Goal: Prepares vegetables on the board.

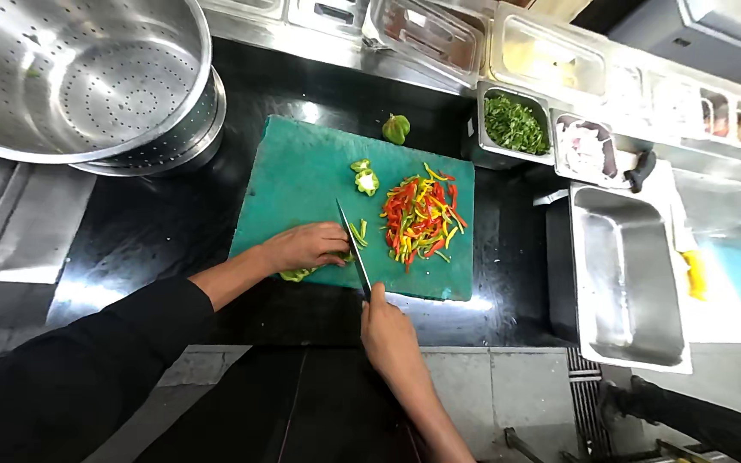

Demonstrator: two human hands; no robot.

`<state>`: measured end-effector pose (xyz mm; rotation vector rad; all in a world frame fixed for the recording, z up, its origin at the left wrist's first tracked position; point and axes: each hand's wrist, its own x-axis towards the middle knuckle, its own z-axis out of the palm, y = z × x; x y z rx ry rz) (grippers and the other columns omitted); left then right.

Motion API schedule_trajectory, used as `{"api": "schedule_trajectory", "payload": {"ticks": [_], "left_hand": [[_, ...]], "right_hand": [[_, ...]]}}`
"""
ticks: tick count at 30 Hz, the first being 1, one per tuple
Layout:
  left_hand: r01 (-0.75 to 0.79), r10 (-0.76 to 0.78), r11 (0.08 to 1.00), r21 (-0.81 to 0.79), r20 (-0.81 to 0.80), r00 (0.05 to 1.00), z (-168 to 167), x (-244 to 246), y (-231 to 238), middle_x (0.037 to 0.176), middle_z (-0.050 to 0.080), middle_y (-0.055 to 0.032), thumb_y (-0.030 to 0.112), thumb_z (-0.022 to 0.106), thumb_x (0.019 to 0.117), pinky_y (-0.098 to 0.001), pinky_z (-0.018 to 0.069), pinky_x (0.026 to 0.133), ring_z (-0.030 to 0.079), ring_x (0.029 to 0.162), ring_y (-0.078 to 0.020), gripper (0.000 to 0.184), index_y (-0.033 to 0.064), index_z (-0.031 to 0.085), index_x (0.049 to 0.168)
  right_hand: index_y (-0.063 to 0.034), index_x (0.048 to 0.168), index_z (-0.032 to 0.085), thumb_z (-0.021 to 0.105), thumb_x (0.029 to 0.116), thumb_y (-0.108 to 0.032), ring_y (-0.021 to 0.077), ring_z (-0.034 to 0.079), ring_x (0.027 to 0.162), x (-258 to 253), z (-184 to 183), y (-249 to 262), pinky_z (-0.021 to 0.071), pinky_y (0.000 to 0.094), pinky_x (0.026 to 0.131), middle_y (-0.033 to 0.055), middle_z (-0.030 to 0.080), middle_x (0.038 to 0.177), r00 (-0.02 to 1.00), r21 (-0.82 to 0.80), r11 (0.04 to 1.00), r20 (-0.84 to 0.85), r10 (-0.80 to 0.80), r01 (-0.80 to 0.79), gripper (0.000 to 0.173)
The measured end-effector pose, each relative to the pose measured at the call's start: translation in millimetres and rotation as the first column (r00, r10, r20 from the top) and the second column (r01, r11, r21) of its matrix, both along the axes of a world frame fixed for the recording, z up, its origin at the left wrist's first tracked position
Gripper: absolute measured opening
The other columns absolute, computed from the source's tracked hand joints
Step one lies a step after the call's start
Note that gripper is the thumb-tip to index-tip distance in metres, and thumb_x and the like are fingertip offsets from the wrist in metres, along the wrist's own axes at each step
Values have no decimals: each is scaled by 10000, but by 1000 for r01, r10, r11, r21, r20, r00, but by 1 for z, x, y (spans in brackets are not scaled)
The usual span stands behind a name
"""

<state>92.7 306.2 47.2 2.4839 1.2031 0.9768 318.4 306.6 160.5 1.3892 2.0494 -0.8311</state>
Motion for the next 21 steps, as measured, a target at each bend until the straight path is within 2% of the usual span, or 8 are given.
{"api": "schedule_trajectory", "payload": {"ticks": [4,9,12,14,18,21], "left_hand": [[10,-10,1000,-11,37,999,-2,0,0,1027,724,-111,272,656,984,-339,511,1030,678,1084,-245,259,30,742,947],[28,-28,1000,8,36,999,3,0,-1,993,731,-108,258,637,995,-341,510,1020,683,1058,-251,262,30,747,927],[31,-32,999,7,46,998,1,-2,0,993,734,-98,258,639,994,-335,501,1033,681,1069,-244,255,41,748,915],[38,-39,999,16,58,998,-1,-2,-1,976,730,-98,249,642,994,-334,498,1031,679,1054,-240,250,41,750,907],[49,-52,997,52,54,997,-2,-5,0,949,729,-90,239,617,1012,-329,503,1004,678,1023,-230,264,42,755,903],[54,-56,998,34,83,995,-3,-6,0,971,742,-86,227,647,990,-318,500,1032,682,1061,-224,240,43,774,903]], "right_hand": [[-93,1350,458,409,1110,-252,377,718,901,-13,-20,4,573,525,748,179,690,948,998,96,995,-58,-11,17,292],[-97,1368,458,366,1120,-280,332,709,1003,-2,1,-1,558,487,849,157,692,1012,1000,-3,1000,-14,13,-13,322],[-92,1343,455,400,1111,-257,366,718,916,-16,-21,2,573,511,766,171,687,953,999,82,997,-53,-7,11,290],[-94,1332,452,411,1111,-262,370,716,874,-17,-19,3,573,515,726,170,678,925,997,103,995,-71,5,2,280],[-104,1339,469,374,1119,-279,329,711,985,-6,0,0,565,477,832,151,689,1009,999,11,999,-10,32,-32,297],[-81,1323,462,414,1108,-245,362,721,906,-18,-22,0,574,507,756,172,686,940,998,98,995,-59,5,1,275]]}}
